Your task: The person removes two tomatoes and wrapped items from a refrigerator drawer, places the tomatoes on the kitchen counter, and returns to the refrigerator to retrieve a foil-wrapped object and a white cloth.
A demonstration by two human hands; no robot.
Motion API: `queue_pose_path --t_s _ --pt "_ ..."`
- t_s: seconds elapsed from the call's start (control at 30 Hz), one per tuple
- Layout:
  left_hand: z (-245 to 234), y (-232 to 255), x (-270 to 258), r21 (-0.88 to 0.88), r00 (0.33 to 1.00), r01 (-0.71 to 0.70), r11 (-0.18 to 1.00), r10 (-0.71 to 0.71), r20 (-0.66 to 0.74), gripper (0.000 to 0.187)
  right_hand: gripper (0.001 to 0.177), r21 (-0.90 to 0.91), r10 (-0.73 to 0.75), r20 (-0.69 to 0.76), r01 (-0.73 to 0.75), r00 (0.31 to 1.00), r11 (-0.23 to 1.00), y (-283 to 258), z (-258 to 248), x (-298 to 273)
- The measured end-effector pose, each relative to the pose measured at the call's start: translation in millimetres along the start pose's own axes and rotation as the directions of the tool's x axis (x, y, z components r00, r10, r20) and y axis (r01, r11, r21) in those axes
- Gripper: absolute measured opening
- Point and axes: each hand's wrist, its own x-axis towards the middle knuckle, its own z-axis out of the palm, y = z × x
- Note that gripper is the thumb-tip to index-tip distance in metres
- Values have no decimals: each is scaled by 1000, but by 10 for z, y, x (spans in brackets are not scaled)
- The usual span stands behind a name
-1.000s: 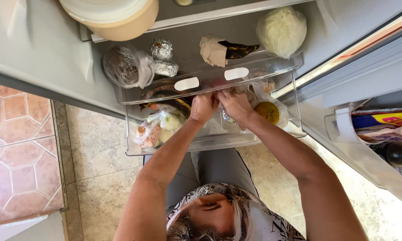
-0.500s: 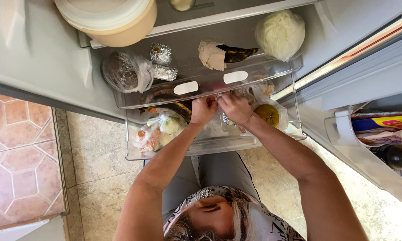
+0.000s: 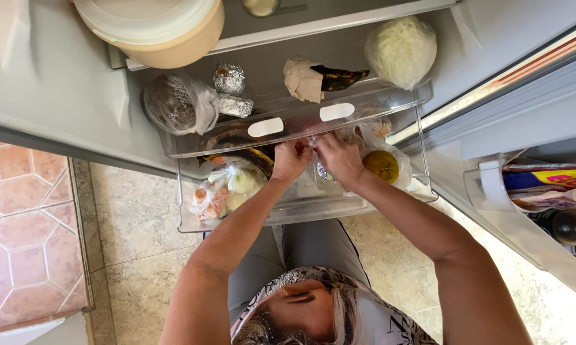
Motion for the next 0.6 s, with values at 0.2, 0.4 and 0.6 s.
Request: queue_pose_path --t_s 0.2,0.4,0.6 --pt "-51 12 1 18 1000 -3 1000 3 12 6 19 341 6 41 -20 999 940 104 58 -20" --pt "-111 58 -26 -59 998 -12 998 16 57 5 8 836 40 496 -489 868 247 10 -722 104" --pt "-166 44 -78 -15 991 -115 993 116 66 9 23 761 -294 552 -328 780 560 80 -1052 52"
